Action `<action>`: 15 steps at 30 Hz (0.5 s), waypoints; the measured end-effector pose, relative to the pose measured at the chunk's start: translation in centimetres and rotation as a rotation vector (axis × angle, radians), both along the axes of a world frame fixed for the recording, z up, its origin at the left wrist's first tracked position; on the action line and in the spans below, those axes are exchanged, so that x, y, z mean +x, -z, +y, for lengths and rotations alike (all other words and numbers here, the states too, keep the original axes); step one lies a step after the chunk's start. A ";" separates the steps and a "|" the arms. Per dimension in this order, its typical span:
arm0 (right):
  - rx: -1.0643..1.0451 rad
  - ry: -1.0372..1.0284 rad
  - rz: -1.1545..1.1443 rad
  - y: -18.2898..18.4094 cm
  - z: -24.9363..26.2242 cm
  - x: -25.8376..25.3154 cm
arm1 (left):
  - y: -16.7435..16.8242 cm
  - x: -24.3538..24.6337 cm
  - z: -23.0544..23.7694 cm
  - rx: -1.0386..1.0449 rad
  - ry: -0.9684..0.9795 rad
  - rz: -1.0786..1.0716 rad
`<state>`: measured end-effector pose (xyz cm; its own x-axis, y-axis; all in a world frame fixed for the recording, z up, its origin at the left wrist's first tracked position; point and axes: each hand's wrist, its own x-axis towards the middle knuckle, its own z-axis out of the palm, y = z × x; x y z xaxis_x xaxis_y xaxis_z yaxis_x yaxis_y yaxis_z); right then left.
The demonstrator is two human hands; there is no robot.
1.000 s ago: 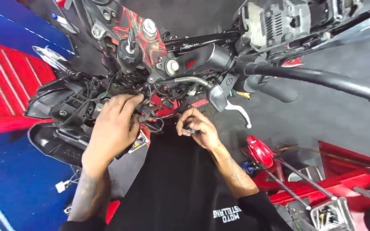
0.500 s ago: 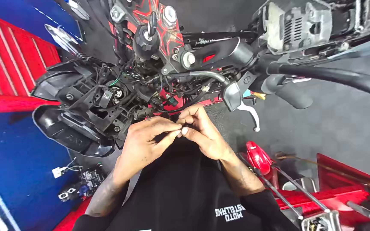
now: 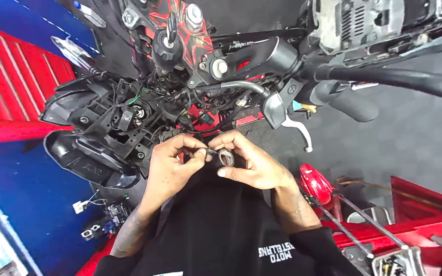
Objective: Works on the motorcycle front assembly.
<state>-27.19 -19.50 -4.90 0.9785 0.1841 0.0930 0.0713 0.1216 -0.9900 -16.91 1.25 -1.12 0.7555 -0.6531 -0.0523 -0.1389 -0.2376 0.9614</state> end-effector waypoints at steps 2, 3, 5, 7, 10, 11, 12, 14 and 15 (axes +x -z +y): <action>-0.038 0.097 -0.001 -0.1 0.0 0.1 | -0.1 -0.2 -0.1 -0.026 0.017 -0.016; -0.059 0.141 -0.012 -0.1 0.1 0.2 | -0.1 -0.5 -0.3 -0.027 0.025 -0.057; -0.103 0.206 -0.045 -0.3 0.5 0.3 | -0.2 -1.1 -0.6 -0.001 0.043 -0.187; -0.130 0.249 -0.099 -0.2 0.6 0.1 | -0.3 -1.3 -0.8 0.006 0.077 -0.322; -0.172 0.299 -0.187 -0.5 0.0 -0.3 | -0.3 -1.5 -1.1 -0.005 0.145 -0.444; -0.205 0.329 -0.208 -0.6 -0.1 -0.5 | -0.2 -1.7 -1.3 -0.018 0.161 -0.458; -0.234 0.362 -0.226 -0.7 -0.2 -0.6 | -0.2 -2.0 -1.5 -0.040 0.174 -0.451; -0.270 0.410 -0.251 -1.0 -0.2 -0.9 | 0.0 -2.4 -1.9 -0.105 0.177 -0.386; -0.281 0.424 -0.257 -1.1 -0.1 -1.0 | 0.1 -2.4 -2.0 -0.148 0.170 -0.342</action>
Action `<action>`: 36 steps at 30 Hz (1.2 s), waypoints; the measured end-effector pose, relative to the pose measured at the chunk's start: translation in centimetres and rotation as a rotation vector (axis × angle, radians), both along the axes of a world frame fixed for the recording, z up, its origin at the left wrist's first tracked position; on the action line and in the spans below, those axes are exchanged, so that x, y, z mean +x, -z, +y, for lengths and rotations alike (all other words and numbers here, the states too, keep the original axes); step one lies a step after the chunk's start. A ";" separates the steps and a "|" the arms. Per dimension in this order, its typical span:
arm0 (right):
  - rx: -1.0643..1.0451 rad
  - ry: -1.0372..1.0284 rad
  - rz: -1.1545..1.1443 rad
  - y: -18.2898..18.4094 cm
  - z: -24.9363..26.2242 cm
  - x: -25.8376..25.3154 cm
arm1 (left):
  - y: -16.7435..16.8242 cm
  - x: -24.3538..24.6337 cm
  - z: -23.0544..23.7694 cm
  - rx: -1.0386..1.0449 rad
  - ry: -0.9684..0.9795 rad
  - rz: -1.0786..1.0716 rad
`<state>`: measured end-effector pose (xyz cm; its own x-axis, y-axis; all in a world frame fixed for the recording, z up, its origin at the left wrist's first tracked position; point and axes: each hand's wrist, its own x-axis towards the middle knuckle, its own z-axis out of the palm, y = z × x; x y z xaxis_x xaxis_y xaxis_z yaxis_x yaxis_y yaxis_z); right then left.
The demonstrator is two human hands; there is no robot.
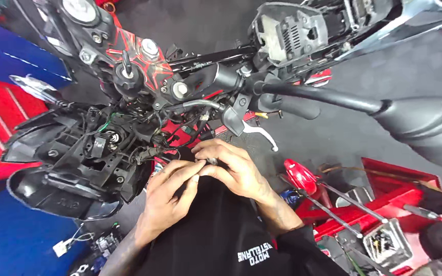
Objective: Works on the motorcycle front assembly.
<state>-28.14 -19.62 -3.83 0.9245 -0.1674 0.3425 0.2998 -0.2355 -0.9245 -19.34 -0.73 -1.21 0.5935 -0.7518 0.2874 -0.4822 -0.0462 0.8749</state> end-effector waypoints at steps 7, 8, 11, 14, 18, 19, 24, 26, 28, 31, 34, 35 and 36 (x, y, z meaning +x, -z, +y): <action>-0.211 0.096 -0.018 -2.8 0.1 2.3 | 0.7 0.9 1.8 -0.172 -0.066 0.118; -0.237 0.106 -0.015 -3.7 -0.1 3.2 | 0.8 1.1 2.3 -0.169 -0.081 0.121; -0.239 0.108 0.022 -6.1 -0.9 6.0 | 1.3 1.3 3.9 -0.156 -0.138 0.122; -0.206 0.087 0.056 -7.5 -1.5 8.2 | 1.8 1.0 5.5 -0.144 -0.221 0.133; -0.402 0.216 0.050 -8.9 -0.8 11.7 | 2.9 0.0 7.0 -0.117 -0.317 0.195; -0.469 0.252 0.050 -9.2 -0.5 13.0 | 3.2 -0.3 7.1 -0.117 -0.328 0.210; -0.670 0.286 0.189 -7.5 1.7 16.8 | 4.0 -1.3 7.3 -0.094 -0.313 0.242; -0.700 0.309 0.192 -7.3 1.8 17.1 | 3.9 -1.1 7.2 -0.080 -0.313 0.236; -0.690 0.284 0.231 -7.6 1.4 16.9 | 3.9 -1.1 7.4 -0.062 -0.319 0.236; -0.655 0.209 0.278 -8.3 0.6 17.3 | 4.0 -0.7 7.4 -0.061 -0.317 0.231; -0.676 0.186 0.295 -8.6 0.5 17.7 | 4.0 -0.4 7.0 -0.072 -0.293 0.243; -0.692 0.194 0.305 -8.5 0.4 18.2 | 3.9 -0.3 6.8 -0.076 -0.283 0.242; -0.715 0.210 0.331 -8.2 0.2 18.8 | 3.9 -0.3 6.6 -0.079 -0.269 0.239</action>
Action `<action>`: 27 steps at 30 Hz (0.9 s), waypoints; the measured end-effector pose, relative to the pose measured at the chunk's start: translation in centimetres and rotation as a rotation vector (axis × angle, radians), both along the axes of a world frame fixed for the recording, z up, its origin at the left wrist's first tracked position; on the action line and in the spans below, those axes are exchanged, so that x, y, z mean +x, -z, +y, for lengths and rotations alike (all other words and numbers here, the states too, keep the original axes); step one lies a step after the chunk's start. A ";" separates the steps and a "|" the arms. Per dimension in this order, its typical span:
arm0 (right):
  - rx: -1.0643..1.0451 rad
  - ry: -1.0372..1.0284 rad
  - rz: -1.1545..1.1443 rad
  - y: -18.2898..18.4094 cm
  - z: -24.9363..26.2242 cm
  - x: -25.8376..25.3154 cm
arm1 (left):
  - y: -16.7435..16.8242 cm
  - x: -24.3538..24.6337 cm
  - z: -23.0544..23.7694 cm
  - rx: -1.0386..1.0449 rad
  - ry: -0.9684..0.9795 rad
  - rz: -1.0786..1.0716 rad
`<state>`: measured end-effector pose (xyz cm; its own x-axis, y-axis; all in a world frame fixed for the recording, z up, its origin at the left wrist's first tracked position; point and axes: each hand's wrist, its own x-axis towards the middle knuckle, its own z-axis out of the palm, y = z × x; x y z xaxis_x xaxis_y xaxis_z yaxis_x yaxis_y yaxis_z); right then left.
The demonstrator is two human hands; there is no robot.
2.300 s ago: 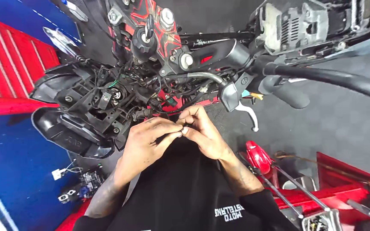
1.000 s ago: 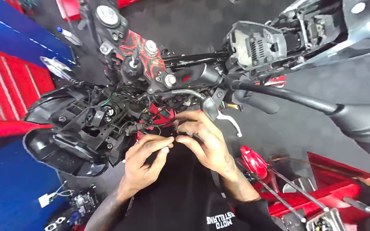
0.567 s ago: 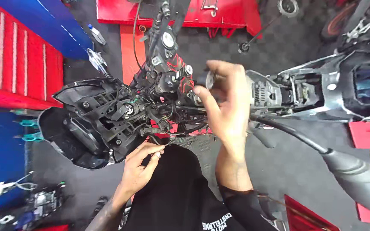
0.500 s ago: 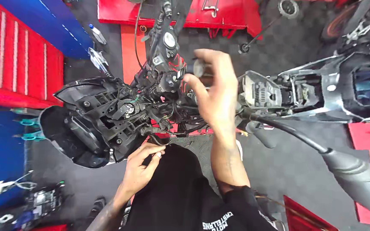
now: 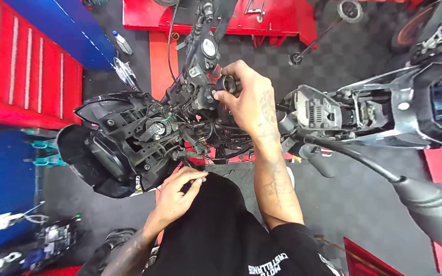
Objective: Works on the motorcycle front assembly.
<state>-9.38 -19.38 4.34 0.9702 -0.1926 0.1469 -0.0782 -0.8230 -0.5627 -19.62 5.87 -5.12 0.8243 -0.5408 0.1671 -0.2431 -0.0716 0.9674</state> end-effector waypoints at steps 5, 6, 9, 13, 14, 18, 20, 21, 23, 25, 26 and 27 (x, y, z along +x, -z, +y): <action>-0.035 -0.034 0.064 0.6 0.0 1.5 | 0.1 0.3 -0.8 -0.004 0.032 -0.019; -0.031 -0.037 0.085 0.6 0.0 1.6 | 0.1 0.2 -0.8 -0.004 0.035 -0.015; 0.034 -0.038 0.111 0.7 -0.2 1.9 | 0.2 0.4 -0.6 -0.010 0.033 -0.013; 0.088 -0.037 0.092 1.2 0.1 0.8 | 0.3 1.1 0.8 0.037 -0.034 -0.017; 0.080 -0.026 0.056 1.1 0.4 -0.3 | 0.1 1.6 1.4 0.063 -0.071 -0.022; 0.003 0.025 -0.150 1.1 1.5 -4.7 | -0.2 4.8 3.6 0.222 -0.240 -0.046; 0.069 -0.036 -0.239 2.6 2.3 -6.8 | 0.1 6.5 3.8 0.357 -0.245 -0.067; 0.130 -0.085 -0.204 3.7 2.6 -7.7 | 0.3 7.4 3.3 0.413 -0.226 -0.081; 0.222 -0.160 -0.014 6.4 3.2 -9.7 | 0.9 8.1 2.1 0.546 -0.138 -0.098; 0.161 -0.161 0.041 9.1 3.9 -11.0 | 1.5 9.4 0.6 0.682 -0.019 -0.209; 0.108 -0.156 0.009 10.0 4.3 -11.7 | 1.9 10.0 0.1 0.740 0.037 -0.317; 0.063 -0.173 -0.044 10.6 4.7 -12.2 | 2.2 10.6 -0.2 0.787 0.099 -0.415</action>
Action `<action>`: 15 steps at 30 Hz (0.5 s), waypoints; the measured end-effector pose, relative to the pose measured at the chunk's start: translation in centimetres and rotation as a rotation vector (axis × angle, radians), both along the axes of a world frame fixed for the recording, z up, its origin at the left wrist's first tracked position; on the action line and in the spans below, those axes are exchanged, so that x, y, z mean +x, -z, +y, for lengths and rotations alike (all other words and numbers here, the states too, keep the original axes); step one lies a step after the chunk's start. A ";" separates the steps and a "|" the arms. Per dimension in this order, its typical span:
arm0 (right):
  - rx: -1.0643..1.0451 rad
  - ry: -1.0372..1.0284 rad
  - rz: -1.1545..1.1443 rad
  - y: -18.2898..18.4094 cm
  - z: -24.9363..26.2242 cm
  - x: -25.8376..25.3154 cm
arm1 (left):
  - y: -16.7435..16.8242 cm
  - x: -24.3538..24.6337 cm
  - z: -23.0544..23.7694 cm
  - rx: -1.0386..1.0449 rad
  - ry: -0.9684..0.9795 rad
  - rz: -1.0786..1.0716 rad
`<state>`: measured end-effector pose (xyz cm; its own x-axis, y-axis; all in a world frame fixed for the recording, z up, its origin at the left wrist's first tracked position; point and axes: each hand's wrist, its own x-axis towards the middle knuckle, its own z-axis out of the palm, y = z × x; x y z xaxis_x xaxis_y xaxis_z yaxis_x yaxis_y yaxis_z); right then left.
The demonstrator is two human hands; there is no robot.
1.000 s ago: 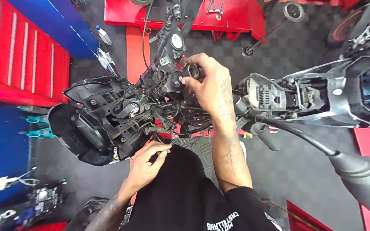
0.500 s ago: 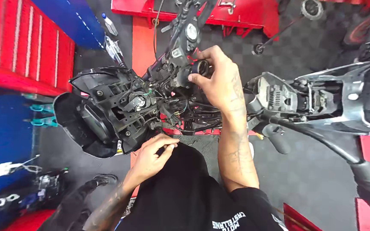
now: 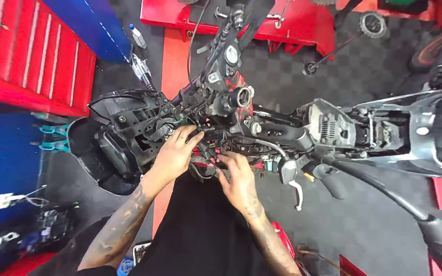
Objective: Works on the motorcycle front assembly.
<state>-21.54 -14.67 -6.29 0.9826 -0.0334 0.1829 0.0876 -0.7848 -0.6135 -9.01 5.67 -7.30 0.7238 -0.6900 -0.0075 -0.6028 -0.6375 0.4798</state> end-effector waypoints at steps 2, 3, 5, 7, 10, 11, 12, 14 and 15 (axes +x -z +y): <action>-0.059 -0.079 -0.091 -0.3 0.9 -0.2 | 0.2 1.4 -0.5 0.099 0.176 -0.074; -0.117 -0.133 -0.093 -0.9 1.1 0.2 | 0.5 2.1 -0.9 0.130 0.264 -0.100; -0.267 -0.211 0.003 -1.5 1.3 1.6 | 1.3 3.8 -1.9 0.167 0.418 -0.165; -0.418 -0.219 0.196 -1.0 1.7 2.7 | 2.1 5.0 -2.8 0.201 0.528 -0.213; -0.531 -0.141 0.160 1.0 2.3 3.4 | 3.0 6.0 -3.9 0.211 0.623 -0.282; -0.518 -0.123 0.081 1.6 2.2 3.3 | 3.5 6.0 -4.0 0.182 0.651 -0.284; -0.491 -0.123 0.020 1.9 2.0 3.2 | 4.0 6.2 -4.0 0.144 0.672 -0.267; -0.384 -0.150 -0.067 1.5 0.9 3.9 | 4.1 7.6 -3.8 0.055 0.667 -0.207; -0.282 -0.152 -0.105 1.0 0.6 3.4 | 3.9 7.7 -3.4 0.013 0.633 -0.132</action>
<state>-18.19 -14.02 -7.30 0.9479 0.1781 0.2643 0.2674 -0.8955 -0.3558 -1.35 2.32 -11.22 0.1723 -0.9841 0.0429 -0.9176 -0.1445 0.3703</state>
